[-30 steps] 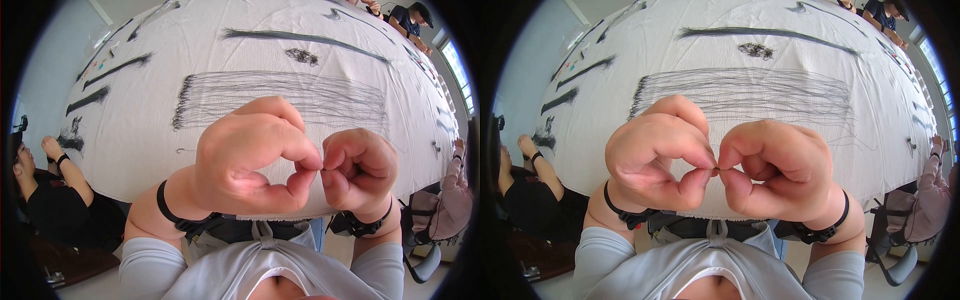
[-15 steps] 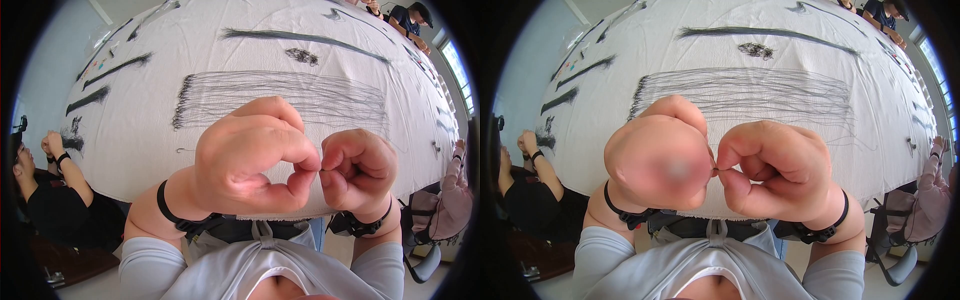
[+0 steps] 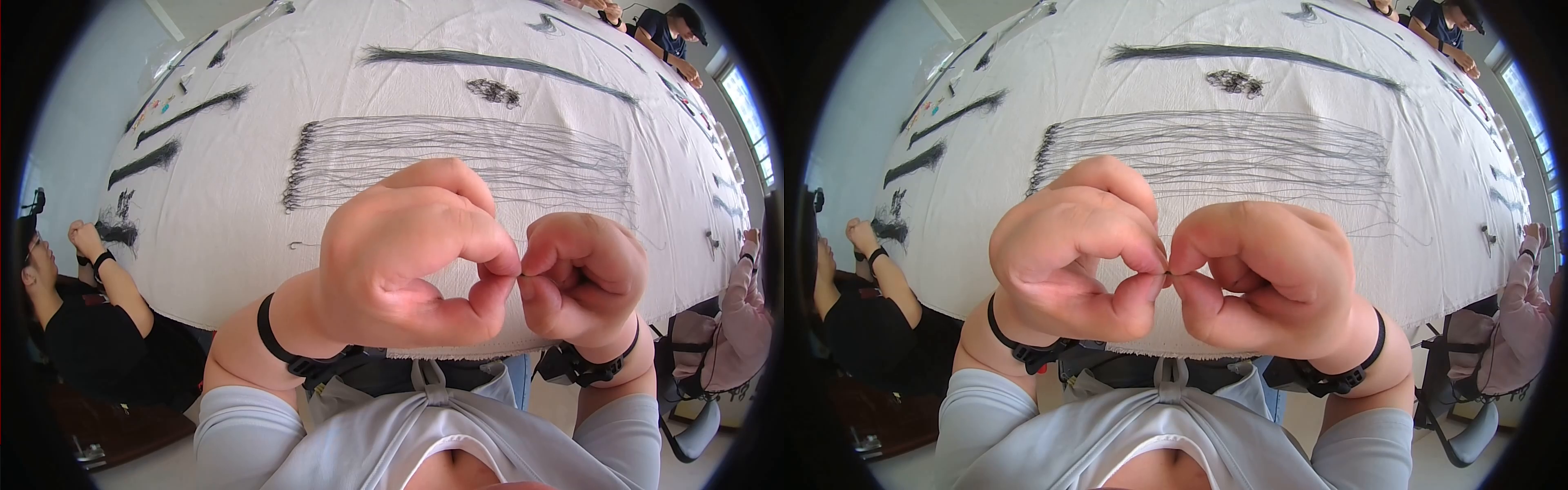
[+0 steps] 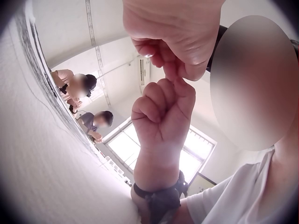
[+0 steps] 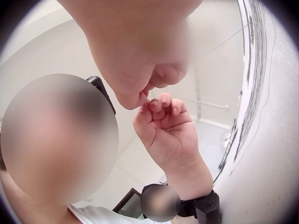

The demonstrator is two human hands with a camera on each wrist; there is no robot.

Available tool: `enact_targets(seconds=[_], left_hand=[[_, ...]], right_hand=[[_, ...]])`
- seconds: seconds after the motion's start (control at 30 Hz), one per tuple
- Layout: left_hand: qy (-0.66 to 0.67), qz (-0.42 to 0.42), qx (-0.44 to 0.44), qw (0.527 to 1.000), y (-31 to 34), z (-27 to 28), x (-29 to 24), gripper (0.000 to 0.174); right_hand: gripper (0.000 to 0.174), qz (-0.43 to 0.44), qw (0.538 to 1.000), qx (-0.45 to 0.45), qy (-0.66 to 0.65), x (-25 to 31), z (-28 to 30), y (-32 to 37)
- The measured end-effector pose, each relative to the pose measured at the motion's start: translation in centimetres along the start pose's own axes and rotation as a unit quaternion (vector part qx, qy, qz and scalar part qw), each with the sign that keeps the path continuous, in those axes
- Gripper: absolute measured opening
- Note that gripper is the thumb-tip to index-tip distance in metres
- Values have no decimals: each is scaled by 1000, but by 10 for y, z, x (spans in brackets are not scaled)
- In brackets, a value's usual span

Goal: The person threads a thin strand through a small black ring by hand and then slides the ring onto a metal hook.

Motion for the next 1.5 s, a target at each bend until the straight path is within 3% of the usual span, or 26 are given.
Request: enact_targets(seconds=[0.2,0.3,0.4,0.83,1.2,1.3,1.5], left_hand=[[72,47,19,996,2,-1,3,21],[67,37,18,997,2,-1,2,21],[46,18,9,999,1,0,1,21],[35,23,7,999,1,1,0,21],[10,8,-4,1000,0,0,-2,23],[12,4,-3,1000,1,-1,-1,23],[27,8,6,1000,1,0,-1,22]], right_hand=[[21,92,995,6,40,-2,0,-3],[19,20,1000,5,7,0,1,0],[18,-58,992,-7,-115,-9,0,4],[19,16,999,1,-43,-3,3,0],[19,-20,999,10,-48,-3,3,0],[20,-5,999,13,-41,-2,2,0],[23,113,993,9,36,-2,-1,-2]])
Point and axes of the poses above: each hand's wrist, its own y-axis away from the middle knuckle, its own z-axis out of the back of the hand, x = y × z, the point moved 3 cm from there along -y, towards the middle knuckle, and after that the axes turned 13 degrees about -y, right-handed, at the moved point
